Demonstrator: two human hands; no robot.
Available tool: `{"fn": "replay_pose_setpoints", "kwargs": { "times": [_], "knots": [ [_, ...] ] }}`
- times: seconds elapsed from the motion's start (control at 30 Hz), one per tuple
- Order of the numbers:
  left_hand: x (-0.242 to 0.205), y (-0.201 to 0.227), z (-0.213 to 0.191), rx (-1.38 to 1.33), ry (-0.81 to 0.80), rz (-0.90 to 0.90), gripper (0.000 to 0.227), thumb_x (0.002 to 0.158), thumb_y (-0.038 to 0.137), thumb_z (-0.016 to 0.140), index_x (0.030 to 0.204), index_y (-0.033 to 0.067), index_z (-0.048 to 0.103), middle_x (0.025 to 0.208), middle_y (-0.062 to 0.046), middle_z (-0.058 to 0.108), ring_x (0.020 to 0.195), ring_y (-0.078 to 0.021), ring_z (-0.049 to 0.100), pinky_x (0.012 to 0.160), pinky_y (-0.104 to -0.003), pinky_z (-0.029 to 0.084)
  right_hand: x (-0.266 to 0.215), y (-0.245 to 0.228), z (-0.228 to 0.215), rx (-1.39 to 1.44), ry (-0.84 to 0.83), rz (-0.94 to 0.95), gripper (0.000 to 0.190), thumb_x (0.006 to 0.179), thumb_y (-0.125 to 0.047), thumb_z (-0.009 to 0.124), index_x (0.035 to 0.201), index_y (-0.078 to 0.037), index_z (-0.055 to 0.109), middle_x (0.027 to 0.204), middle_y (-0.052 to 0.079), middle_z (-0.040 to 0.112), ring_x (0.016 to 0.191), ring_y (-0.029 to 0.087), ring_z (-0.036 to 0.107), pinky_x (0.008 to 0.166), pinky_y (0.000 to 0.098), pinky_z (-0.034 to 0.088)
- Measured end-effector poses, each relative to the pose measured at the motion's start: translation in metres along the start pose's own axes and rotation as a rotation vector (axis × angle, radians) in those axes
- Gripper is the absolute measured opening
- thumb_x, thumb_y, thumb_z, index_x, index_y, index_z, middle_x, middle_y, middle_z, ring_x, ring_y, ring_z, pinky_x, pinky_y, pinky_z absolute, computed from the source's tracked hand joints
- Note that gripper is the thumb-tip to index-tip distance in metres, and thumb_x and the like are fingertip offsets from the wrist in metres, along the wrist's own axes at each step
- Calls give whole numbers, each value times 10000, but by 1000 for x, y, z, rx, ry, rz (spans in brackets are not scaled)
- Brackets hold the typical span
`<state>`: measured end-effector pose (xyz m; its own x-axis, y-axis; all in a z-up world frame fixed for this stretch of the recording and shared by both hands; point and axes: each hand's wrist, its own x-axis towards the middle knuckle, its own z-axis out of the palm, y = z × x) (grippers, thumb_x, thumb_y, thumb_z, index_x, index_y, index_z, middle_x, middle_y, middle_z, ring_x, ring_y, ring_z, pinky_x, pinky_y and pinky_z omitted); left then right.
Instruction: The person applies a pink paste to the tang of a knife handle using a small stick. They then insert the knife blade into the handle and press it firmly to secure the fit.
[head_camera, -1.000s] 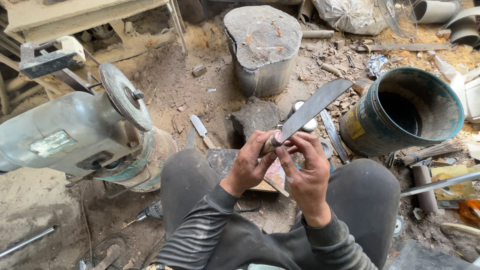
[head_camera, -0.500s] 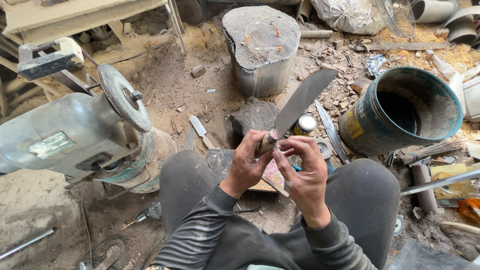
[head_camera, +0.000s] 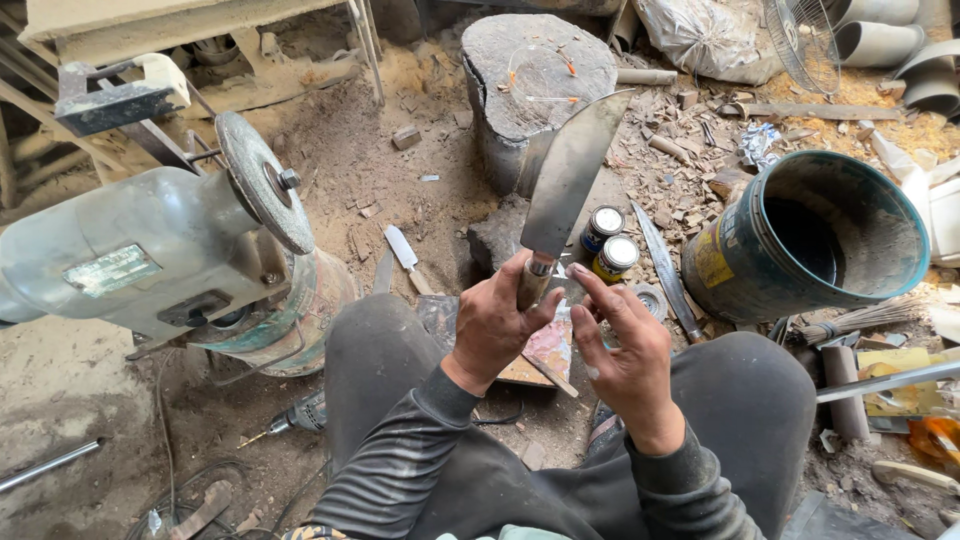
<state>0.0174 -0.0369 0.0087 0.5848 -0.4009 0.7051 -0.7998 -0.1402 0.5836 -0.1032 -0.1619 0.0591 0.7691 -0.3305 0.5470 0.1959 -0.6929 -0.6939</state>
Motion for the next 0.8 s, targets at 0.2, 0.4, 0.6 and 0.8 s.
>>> {"fn": "replay_pose_setpoints", "kwargs": {
  "times": [0.2,0.4,0.6,0.8],
  "knots": [
    [3,6,-3,-18,13,12,421,1002,228,722,1332,65,516,939,-116,686,803,-296,713,713,-410,574,8,-7,7,-77,-53,7,430,964,-45,667,1393,-77,645,877,102,656,690,163,624,647,309,522],
    [2,8,-4,-56,43,4,391,992,222,767,1261,74,527,991,-106,686,843,-280,740,714,-382,592,7,-2,18,-4,-29,-46,427,991,-50,655,1414,-48,601,929,109,682,771,161,678,717,305,557],
    [4,9,-9,-75,61,18,421,967,221,786,1265,58,538,980,-97,684,838,-263,734,707,-365,593,5,-3,26,-124,10,-111,446,991,-14,650,1432,-57,600,883,111,652,709,200,638,679,348,528],
    [3,6,-12,-28,75,17,422,967,228,788,1268,57,547,941,-91,665,803,-258,711,692,-368,577,14,-9,16,-515,53,-288,540,886,-1,700,1402,-159,666,770,65,545,690,234,550,667,399,480]
  ]
}}
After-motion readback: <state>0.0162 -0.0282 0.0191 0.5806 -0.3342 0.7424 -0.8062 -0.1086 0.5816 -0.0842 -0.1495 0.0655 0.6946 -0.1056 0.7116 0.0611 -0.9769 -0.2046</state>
